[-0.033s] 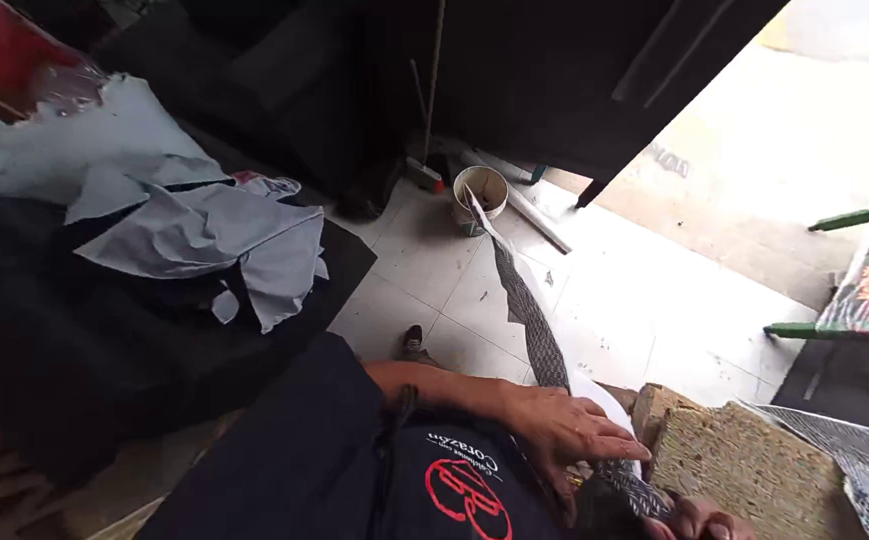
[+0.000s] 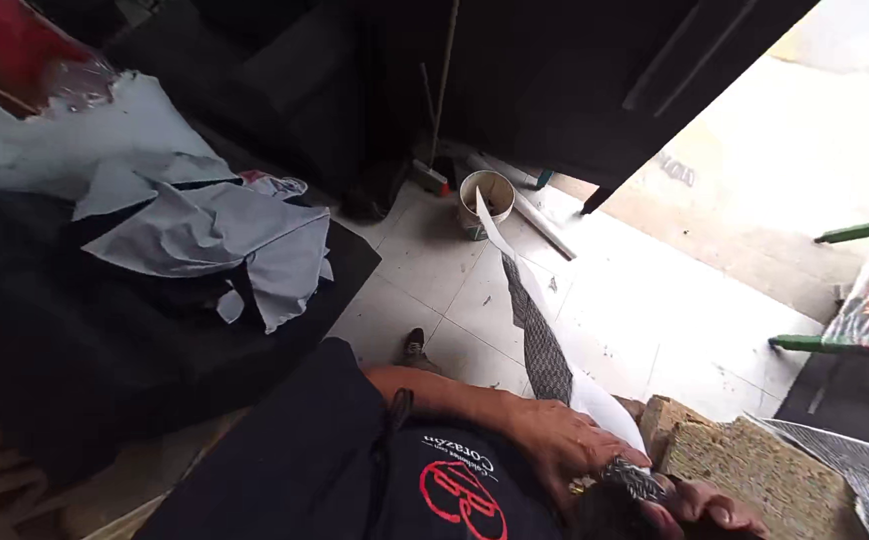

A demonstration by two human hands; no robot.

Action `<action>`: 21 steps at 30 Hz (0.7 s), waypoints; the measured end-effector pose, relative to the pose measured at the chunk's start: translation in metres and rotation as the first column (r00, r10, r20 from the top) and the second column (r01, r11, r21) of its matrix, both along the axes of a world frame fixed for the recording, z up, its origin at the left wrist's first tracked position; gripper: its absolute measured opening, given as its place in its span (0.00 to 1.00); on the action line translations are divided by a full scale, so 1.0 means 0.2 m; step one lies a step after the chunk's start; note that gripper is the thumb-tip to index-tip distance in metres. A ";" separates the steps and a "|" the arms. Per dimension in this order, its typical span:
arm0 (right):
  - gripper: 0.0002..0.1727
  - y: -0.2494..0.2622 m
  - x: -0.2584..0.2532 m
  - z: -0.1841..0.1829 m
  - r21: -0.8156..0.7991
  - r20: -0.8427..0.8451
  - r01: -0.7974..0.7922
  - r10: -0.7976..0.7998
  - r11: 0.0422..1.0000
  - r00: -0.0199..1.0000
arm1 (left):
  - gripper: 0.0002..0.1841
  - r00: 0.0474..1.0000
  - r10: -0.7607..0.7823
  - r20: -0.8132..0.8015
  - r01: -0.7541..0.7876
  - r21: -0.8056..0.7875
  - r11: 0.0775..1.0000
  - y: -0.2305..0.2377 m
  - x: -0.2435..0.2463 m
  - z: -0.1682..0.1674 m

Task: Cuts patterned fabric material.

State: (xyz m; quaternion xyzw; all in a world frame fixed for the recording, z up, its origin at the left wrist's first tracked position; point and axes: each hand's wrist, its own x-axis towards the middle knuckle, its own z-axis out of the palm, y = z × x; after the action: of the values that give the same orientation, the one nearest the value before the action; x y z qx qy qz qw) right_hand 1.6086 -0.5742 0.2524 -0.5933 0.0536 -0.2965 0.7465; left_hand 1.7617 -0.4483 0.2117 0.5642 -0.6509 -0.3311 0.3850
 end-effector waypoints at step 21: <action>0.30 0.15 1.89 -0.29 -0.283 -0.422 -0.422 0.283 0.861 0.861 | 0.07 -0.007 0.416 -0.909 -0.986 0.076 0.149 1.32 2.51 0.52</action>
State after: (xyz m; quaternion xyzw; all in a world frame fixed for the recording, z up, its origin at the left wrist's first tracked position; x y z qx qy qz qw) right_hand 1.9858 -0.5445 0.1939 -0.7657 0.0240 -0.0412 0.6414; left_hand 2.2637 -0.1845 0.3156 0.4476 -0.0307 -0.0187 0.8935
